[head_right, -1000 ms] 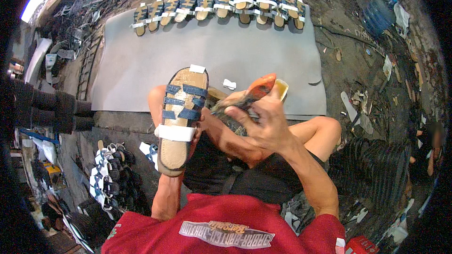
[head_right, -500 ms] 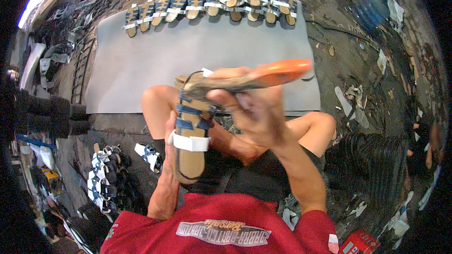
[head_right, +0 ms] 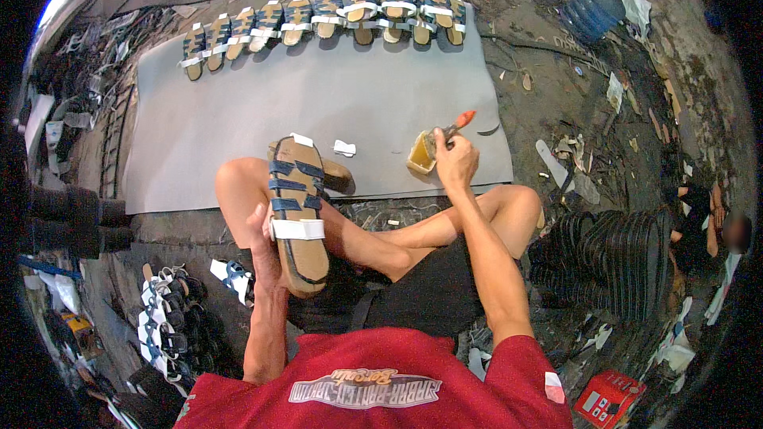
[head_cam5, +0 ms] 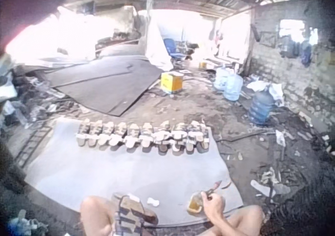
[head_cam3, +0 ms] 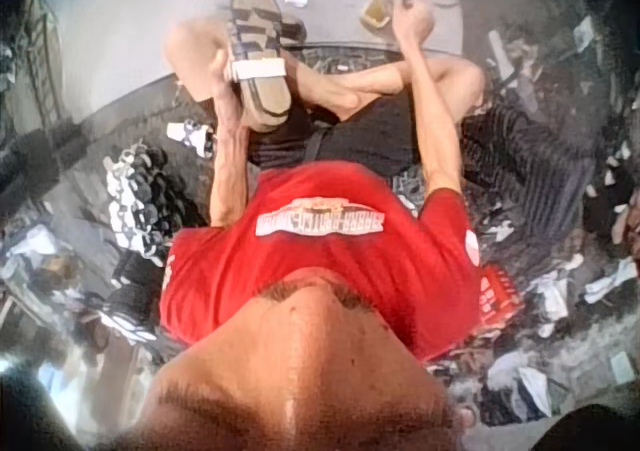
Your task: The person sits on the floor and applies glue to the soles of several sandals using a brush. They pick up each sandal, apply glue to the sole, and place it back in a row.
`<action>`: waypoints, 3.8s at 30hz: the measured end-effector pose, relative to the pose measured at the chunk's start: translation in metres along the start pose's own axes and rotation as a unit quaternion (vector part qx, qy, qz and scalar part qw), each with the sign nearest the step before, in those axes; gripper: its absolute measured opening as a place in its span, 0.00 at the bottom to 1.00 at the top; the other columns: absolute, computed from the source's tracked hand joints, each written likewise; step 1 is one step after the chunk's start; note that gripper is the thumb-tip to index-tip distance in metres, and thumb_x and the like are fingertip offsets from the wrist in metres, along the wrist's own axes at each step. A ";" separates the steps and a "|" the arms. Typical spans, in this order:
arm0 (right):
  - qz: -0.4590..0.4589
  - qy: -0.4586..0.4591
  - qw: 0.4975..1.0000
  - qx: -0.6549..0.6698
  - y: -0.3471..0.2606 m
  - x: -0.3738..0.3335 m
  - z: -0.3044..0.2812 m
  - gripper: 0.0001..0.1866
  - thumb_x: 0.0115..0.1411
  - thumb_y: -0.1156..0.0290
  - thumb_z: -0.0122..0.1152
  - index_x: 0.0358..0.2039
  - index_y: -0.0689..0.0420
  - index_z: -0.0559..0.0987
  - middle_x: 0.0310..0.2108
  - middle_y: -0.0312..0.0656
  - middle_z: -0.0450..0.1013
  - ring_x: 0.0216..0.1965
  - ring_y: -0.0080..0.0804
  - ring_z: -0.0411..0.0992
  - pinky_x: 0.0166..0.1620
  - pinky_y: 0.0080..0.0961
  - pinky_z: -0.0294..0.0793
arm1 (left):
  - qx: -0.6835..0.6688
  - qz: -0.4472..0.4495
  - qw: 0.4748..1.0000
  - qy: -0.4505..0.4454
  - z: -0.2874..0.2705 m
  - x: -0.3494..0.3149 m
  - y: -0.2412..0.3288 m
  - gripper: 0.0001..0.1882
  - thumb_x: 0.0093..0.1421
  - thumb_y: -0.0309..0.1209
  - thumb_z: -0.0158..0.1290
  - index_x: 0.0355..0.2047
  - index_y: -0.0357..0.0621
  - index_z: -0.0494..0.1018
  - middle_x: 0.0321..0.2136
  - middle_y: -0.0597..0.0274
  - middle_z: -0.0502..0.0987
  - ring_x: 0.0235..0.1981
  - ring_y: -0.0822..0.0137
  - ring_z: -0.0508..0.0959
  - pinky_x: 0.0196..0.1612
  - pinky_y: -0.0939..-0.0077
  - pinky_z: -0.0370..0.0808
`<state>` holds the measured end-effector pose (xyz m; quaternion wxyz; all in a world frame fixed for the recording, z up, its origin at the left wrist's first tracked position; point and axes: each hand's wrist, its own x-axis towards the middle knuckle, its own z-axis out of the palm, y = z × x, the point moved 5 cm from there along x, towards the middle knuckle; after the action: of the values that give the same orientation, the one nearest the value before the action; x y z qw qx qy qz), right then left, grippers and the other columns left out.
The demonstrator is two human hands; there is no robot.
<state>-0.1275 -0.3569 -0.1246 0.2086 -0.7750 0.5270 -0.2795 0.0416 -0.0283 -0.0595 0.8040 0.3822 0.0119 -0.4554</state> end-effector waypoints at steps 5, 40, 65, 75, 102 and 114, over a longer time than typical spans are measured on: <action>-0.079 0.029 0.992 -0.099 0.011 -0.002 0.033 0.25 0.63 0.50 0.65 0.23 0.62 0.82 0.20 0.55 0.77 0.25 0.58 0.78 0.33 0.49 0.74 | 0.018 0.018 1.000 0.003 0.012 -0.005 0.001 0.36 0.67 0.44 0.52 0.69 0.40 0.56 0.53 0.55 0.74 0.55 0.65 0.76 0.58 0.66 0.76; -0.367 -0.130 0.865 0.317 -0.218 -0.080 -0.116 0.14 0.65 0.60 0.68 0.39 0.59 0.84 0.35 0.39 0.82 0.30 0.33 0.75 0.38 0.29 0.73 | 0.000 -0.048 0.995 -0.082 0.066 0.005 -0.018 0.33 0.71 0.46 0.48 0.70 0.45 0.56 0.59 0.56 0.70 0.60 0.63 0.72 0.63 0.64 0.72; -0.301 -0.184 0.854 0.383 -0.209 -0.075 -0.116 0.16 0.67 0.61 0.67 0.44 0.62 0.81 0.37 0.42 0.80 0.35 0.35 0.77 0.41 0.31 0.75 | -0.014 -0.012 1.000 -0.004 0.055 0.001 0.008 0.30 0.69 0.54 0.46 0.58 0.43 0.70 0.45 0.59 0.80 0.42 0.67 0.82 0.46 0.71 0.82; -0.359 -0.129 0.865 0.326 -0.217 -0.061 -0.141 0.09 0.63 0.64 0.71 0.35 0.56 0.84 0.38 0.41 0.81 0.37 0.38 0.77 0.41 0.34 0.73 | -0.003 0.050 0.998 -0.029 0.038 0.000 0.019 0.31 0.69 0.56 0.45 0.55 0.40 0.71 0.41 0.54 0.81 0.37 0.62 0.83 0.38 0.67 0.85; -0.486 -0.176 0.827 0.221 -0.224 -0.089 -0.111 0.13 0.62 0.55 0.70 0.40 0.49 0.86 0.40 0.30 0.83 0.29 0.27 0.73 0.43 0.31 0.62 | -0.041 0.084 0.994 -0.063 0.044 -0.007 0.046 0.27 0.72 0.52 0.43 0.58 0.44 0.71 0.48 0.58 0.81 0.45 0.64 0.82 0.49 0.69 0.82; -0.170 -0.265 0.836 0.449 -0.202 -0.087 -0.098 0.13 0.62 0.59 0.71 0.39 0.55 0.85 0.38 0.36 0.81 0.32 0.37 0.73 0.44 0.35 0.68 | -0.022 0.109 0.994 0.024 0.041 -0.003 0.053 0.28 0.70 0.54 0.45 0.56 0.43 0.72 0.48 0.59 0.80 0.46 0.65 0.81 0.51 0.67 0.80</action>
<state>-0.0750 -0.2064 0.0553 0.6143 -0.7185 0.1278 -0.3002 0.0658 -0.0357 0.0028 0.8564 0.3747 -0.0007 -0.3553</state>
